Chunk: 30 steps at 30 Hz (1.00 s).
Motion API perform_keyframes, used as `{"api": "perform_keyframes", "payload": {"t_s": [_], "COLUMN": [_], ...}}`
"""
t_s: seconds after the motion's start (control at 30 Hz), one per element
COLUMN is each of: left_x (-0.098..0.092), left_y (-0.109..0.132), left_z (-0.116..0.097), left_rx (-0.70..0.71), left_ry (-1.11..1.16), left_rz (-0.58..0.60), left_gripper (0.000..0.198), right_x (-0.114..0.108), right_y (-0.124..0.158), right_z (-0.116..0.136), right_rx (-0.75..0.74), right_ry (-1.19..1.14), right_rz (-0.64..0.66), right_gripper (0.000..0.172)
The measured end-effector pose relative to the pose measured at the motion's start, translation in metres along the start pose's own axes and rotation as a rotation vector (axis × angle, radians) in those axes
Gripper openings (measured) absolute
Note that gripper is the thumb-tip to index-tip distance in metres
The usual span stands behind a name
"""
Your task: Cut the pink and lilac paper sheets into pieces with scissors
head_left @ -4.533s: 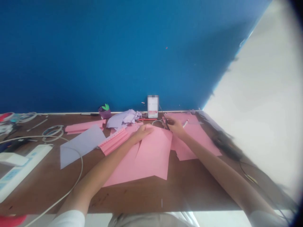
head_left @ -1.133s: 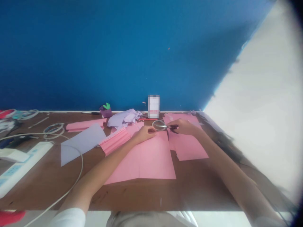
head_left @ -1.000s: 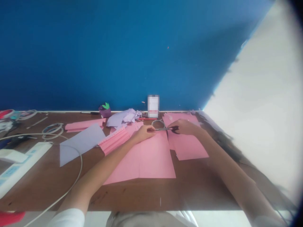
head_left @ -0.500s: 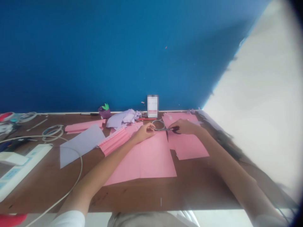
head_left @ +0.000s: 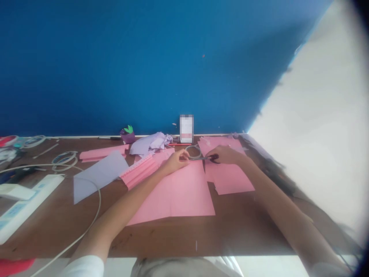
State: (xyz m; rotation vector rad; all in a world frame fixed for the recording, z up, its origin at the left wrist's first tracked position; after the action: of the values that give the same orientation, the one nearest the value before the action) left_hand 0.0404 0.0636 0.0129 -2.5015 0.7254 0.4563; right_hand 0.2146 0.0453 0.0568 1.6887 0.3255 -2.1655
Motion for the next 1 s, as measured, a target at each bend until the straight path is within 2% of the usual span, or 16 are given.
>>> {"api": "perform_keyframes", "payload": {"t_s": [0.27, 1.0], "left_x": [-0.0013, -0.0003], "left_y": [-0.0006, -0.0011], "left_z": [-0.0012, 0.0026], "left_rx": [0.008, 0.028], "left_ry": [-0.018, 0.021], "left_rz": [-0.005, -0.007], "left_gripper": [0.025, 0.026], "right_x": [0.0022, 0.0049], "right_y": [0.0011, -0.0005], "right_z": [0.0057, -0.0029], "right_rx": [-0.020, -0.020], "right_ry": [0.036, 0.088], "right_rz": [0.033, -0.039], "right_gripper": [0.040, 0.040]}}
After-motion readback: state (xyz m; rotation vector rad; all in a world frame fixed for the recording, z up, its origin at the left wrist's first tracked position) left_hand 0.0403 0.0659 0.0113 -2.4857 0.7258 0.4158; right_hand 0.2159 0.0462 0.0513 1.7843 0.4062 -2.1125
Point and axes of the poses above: each hand's wrist, its own y-axis away from the middle knuckle, its own x-axis out of the palm, z = x × y, the point moved 9 cm from there along -y, towards the middle knuckle, and after that the axes turned 10 degrees about x, right-handed, at the moved point
